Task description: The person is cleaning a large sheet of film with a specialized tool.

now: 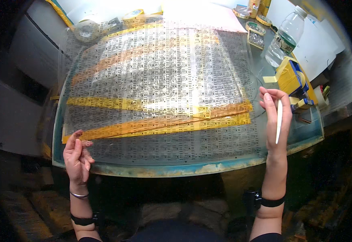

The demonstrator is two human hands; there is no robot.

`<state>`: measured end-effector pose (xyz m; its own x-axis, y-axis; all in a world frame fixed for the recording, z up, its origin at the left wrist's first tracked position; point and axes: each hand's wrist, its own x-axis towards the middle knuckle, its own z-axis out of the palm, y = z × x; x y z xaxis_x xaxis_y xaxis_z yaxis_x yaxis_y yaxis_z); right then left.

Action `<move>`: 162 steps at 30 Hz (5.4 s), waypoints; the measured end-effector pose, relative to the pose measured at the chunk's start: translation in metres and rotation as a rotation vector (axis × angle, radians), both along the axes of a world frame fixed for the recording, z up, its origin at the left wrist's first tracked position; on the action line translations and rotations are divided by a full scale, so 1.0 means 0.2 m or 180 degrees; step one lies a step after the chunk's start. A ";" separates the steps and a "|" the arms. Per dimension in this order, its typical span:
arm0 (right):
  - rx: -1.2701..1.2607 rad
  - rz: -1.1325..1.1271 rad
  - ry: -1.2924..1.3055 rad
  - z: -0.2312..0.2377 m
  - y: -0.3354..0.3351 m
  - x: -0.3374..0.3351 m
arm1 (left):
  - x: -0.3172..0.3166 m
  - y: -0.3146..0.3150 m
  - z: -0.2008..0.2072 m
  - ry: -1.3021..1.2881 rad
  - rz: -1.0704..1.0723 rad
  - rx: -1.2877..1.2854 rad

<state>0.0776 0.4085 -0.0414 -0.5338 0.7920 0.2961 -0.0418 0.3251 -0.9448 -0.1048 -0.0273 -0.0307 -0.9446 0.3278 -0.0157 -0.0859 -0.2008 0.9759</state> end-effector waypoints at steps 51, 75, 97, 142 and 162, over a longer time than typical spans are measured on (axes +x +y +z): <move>-0.0535 0.0316 0.0647 0.02 -0.02 0.05 | -0.15 -0.07 -0.13 0.0482 0.0512 -0.0143; -0.0336 -0.0139 0.0168 -0.01 0.01 0.06 | -0.03 0.07 -0.01 0.0487 0.0329 -0.0253; 0.0180 -0.0329 -0.0117 -0.08 0.12 0.07 | 0.06 0.13 0.01 0.0570 0.0684 -0.0719; 0.0463 0.2609 -0.0788 0.07 -0.73 -0.20 | 0.04 0.18 0.02 0.3479 -0.0765 -0.3135; 0.0190 0.2868 -0.0902 0.07 -0.72 -0.20 | 0.05 0.19 0.00 0.3375 -0.0577 -0.3066</move>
